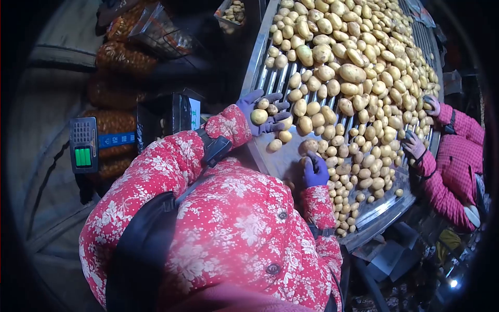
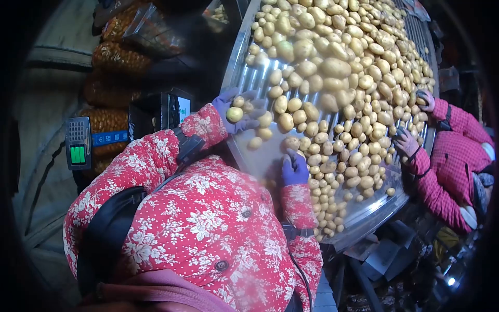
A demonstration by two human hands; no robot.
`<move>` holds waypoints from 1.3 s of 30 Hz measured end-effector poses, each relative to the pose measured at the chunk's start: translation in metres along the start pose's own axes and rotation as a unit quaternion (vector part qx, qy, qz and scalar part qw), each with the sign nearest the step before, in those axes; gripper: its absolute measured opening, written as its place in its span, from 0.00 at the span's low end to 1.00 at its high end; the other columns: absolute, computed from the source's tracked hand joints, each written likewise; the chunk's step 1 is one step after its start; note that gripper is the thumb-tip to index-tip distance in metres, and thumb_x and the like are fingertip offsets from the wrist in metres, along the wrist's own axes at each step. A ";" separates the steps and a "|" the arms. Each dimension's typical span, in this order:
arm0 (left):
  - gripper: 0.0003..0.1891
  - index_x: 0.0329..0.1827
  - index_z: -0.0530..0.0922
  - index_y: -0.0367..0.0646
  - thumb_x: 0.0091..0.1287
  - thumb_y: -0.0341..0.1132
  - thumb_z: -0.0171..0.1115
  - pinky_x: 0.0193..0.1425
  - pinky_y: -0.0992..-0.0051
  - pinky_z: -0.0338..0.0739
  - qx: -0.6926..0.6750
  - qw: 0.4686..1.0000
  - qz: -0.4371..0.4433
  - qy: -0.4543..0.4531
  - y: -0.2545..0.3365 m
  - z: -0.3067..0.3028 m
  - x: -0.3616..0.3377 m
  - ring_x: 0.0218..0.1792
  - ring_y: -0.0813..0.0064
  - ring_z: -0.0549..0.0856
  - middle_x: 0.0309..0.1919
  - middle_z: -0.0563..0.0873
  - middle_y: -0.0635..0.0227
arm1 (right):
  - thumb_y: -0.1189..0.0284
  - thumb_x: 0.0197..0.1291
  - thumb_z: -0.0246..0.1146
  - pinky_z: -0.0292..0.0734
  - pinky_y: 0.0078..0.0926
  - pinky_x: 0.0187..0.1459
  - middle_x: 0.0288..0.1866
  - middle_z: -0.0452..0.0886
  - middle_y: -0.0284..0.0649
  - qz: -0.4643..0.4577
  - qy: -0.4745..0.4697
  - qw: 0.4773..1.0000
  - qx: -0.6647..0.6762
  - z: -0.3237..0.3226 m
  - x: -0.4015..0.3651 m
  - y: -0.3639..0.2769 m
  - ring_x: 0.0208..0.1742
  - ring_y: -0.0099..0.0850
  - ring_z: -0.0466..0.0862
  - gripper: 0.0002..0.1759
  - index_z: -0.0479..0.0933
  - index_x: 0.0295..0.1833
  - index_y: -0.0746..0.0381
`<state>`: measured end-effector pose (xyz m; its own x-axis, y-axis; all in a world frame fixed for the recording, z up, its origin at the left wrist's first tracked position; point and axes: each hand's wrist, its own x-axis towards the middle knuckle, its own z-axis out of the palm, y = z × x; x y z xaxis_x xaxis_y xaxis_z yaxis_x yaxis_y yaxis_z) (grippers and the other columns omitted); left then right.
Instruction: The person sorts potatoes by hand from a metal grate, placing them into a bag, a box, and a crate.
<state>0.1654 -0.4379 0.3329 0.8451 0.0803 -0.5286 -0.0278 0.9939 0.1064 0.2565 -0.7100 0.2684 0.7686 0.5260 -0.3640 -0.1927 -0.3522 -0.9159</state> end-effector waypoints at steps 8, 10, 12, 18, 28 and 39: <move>0.21 0.43 0.81 0.43 0.70 0.54 0.55 0.22 0.76 0.69 -0.027 0.988 -0.120 -0.094 0.025 -0.079 0.011 0.26 0.69 0.78 0.40 0.83 0.60 | 0.72 0.63 0.63 0.77 0.27 0.52 0.49 0.84 0.43 -0.161 -0.093 0.967 -0.173 0.028 0.025 0.011 0.50 0.33 0.83 0.17 0.79 0.57 0.64; 0.23 0.39 0.81 0.43 0.71 0.56 0.51 0.21 0.76 0.67 -0.047 0.974 -0.146 -0.168 0.033 -0.096 0.007 0.24 0.70 0.76 0.39 0.83 0.60 | 0.69 0.64 0.62 0.77 0.32 0.54 0.50 0.83 0.45 -0.167 -0.124 0.958 -0.196 0.029 0.035 0.028 0.51 0.38 0.83 0.17 0.78 0.57 0.63; 0.21 0.44 0.80 0.44 0.72 0.54 0.51 0.22 0.76 0.70 -0.038 0.995 -0.078 -0.051 0.042 -0.095 -0.012 0.27 0.69 0.79 0.40 0.83 0.60 | 0.64 0.65 0.60 0.76 0.36 0.54 0.49 0.82 0.46 -0.158 -0.137 0.955 -0.211 0.035 0.031 0.012 0.50 0.42 0.82 0.17 0.79 0.54 0.63; 0.17 0.55 0.76 0.46 0.69 0.46 0.60 0.27 0.73 0.78 -0.067 0.996 0.014 0.051 0.077 -0.111 -0.047 0.31 0.67 0.82 0.47 0.82 0.60 | 0.65 0.53 0.67 0.76 0.44 0.47 0.41 0.83 0.45 -0.256 -0.187 0.868 -0.381 0.047 0.038 0.003 0.44 0.48 0.82 0.16 0.81 0.47 0.58; 0.29 0.67 0.69 0.43 0.67 0.47 0.62 0.41 0.65 0.82 0.295 0.920 0.238 0.094 0.178 -0.106 -0.015 0.43 0.62 0.85 0.50 0.83 0.57 | 0.66 0.53 0.66 0.75 0.43 0.48 0.40 0.82 0.44 -0.220 -0.199 0.834 -0.465 0.059 0.031 -0.027 0.45 0.47 0.81 0.15 0.81 0.47 0.55; 0.24 0.66 0.72 0.48 0.69 0.43 0.63 0.51 0.72 0.79 0.594 0.747 0.268 0.134 0.188 -0.038 0.084 0.42 0.71 0.83 0.44 0.81 0.69 | 0.62 0.60 0.63 0.75 0.41 0.47 0.38 0.82 0.44 -0.219 -0.159 0.895 -0.354 0.034 0.025 0.007 0.43 0.46 0.81 0.12 0.82 0.43 0.57</move>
<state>0.2108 -0.2412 0.2760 0.7413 0.6129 -0.2735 0.3030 0.0580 0.9512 0.2540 -0.6731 0.2469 0.4415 0.8880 -0.1287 0.6067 -0.4011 -0.6863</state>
